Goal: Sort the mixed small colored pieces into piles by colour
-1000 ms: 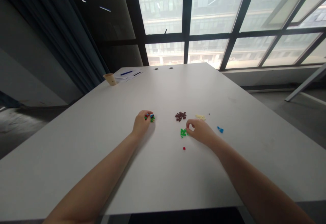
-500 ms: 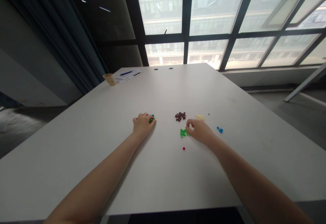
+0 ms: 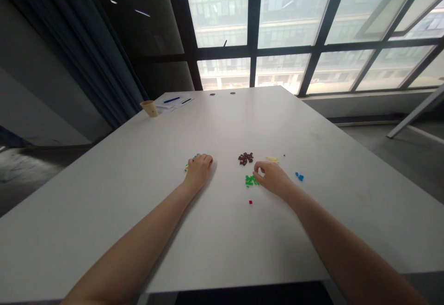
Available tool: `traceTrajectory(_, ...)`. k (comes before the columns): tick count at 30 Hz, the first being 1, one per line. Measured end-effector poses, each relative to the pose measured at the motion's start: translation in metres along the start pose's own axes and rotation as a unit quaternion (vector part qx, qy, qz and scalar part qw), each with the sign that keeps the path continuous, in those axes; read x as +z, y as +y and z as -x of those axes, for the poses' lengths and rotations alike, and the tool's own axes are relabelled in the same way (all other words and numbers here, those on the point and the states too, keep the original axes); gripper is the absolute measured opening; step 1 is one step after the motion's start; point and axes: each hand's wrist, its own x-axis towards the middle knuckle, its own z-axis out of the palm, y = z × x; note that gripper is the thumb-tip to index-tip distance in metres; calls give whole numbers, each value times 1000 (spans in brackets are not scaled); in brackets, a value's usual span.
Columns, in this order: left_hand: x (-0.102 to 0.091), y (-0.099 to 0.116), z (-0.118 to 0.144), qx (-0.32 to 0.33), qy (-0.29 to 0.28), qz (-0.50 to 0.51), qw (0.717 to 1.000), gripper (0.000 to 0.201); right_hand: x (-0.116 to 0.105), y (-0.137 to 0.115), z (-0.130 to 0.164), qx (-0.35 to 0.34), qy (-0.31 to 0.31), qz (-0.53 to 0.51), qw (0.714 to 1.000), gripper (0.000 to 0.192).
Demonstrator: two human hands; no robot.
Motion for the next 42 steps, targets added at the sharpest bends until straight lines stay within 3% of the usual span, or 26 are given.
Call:
traceTrajectory(6, 2, 15, -1, 104, 79, 181, 975, 19, 0, 1, -4, -10, 17, -13, 1000, 11)
traceTrajectory(12, -12, 42, 10, 86, 105, 318, 938, 18, 3, -10, -4, -95, 55, -107, 988, 10)
traceTrajectory(17, -21, 49, 17, 161, 111, 293, 936, 13, 10, -18, 0, -155, 87, -171, 969, 16)
traceTrajectory(23, -23, 49, 19, 242, 84, 326, 910, 1, 11, -22, 1, -189, 89, -187, 960, 9)
traceTrajectory(29, -25, 51, 18, 216, 123, 313, 917, 13, 9, -24, 2, -202, 117, -193, 953, 8)
traceTrajectory(42, -29, 54, 16, 215, 155, 332, 905, 8, 8, -21, 2, -212, 139, -174, 951, 8)
